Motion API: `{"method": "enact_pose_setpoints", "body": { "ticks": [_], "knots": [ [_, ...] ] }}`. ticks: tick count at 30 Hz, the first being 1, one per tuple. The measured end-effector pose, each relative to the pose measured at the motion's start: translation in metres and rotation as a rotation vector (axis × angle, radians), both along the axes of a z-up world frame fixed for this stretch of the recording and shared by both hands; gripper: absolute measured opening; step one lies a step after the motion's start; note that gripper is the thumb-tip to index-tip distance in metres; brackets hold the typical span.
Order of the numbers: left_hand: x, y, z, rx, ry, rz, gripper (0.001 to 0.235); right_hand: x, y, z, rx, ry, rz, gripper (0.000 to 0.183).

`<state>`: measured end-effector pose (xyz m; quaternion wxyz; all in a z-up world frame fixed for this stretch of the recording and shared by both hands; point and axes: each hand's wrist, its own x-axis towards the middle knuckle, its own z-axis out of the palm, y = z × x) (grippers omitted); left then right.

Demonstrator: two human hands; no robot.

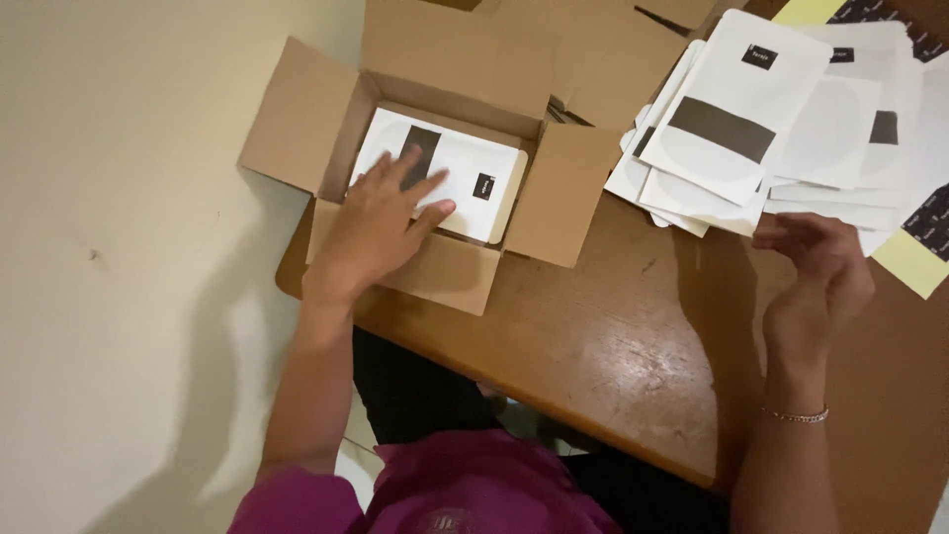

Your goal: The person applies adhesive labels to white pouches, folds the tops of the pouches, and places them into a cardboard box.

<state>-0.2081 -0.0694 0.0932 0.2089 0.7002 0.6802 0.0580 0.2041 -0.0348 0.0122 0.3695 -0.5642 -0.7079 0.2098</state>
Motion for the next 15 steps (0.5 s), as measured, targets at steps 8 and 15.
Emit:
{"method": "enact_pose_setpoints", "body": {
  "ticks": [8, 15],
  "knots": [
    [0.010, 0.040, 0.004, -0.146, 0.104, 0.140, 0.090, 0.000, -0.008, 0.037, 0.039, 0.229, -0.035, 0.043],
    [0.015, 0.066, -0.035, -0.401, 0.157, 0.053, 0.099, -0.010, -0.012, 0.045, -0.024, 0.191, -0.054, 0.030]
  ]
}}
